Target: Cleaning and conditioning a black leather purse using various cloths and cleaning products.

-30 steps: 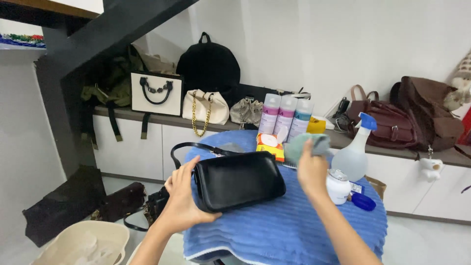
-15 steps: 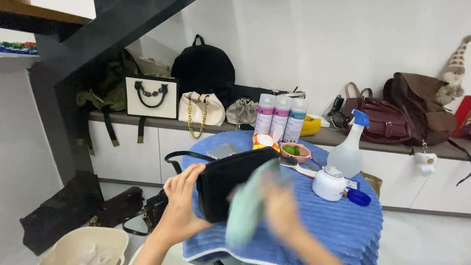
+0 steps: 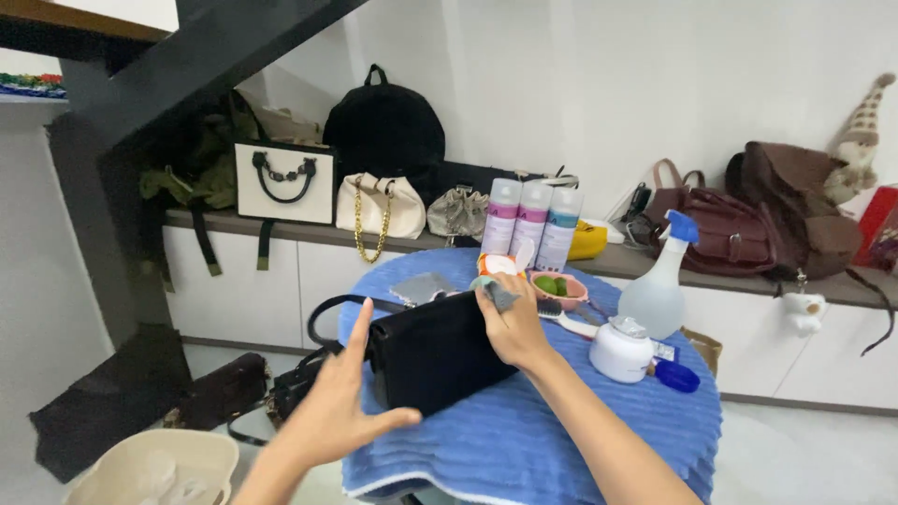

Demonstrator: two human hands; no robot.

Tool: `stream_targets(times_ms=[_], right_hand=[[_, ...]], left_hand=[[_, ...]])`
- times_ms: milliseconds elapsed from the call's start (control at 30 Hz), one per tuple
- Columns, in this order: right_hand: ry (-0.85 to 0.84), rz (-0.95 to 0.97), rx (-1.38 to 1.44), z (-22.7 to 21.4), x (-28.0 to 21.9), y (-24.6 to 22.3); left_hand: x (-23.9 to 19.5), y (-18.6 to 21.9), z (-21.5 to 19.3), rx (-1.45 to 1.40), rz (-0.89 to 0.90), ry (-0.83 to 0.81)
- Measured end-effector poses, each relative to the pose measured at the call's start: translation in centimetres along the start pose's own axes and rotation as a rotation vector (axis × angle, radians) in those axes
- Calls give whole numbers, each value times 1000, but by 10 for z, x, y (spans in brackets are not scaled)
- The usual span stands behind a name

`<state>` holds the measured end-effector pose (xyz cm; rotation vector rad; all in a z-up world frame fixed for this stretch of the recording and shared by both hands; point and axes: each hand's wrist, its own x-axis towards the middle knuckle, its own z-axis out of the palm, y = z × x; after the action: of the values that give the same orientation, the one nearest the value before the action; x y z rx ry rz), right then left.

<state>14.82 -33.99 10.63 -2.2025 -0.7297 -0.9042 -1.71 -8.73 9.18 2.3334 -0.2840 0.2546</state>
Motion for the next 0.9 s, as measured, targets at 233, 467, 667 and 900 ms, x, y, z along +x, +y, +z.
stream_targets(times_ms=[233, 467, 667, 900], right_hand=[[58, -274, -47, 12, -26, -59], [30, -415, 245, 30, -59, -166], [-141, -71, 1041, 33, -73, -144], [531, 651, 829, -94, 9, -62]], left_hand=[[-3, -1, 18, -62, -57, -16], [4, -33, 43, -239, 216, 161], [20, -27, 45, -354, 489, 336], [3, 10, 18, -454, 58, 98]])
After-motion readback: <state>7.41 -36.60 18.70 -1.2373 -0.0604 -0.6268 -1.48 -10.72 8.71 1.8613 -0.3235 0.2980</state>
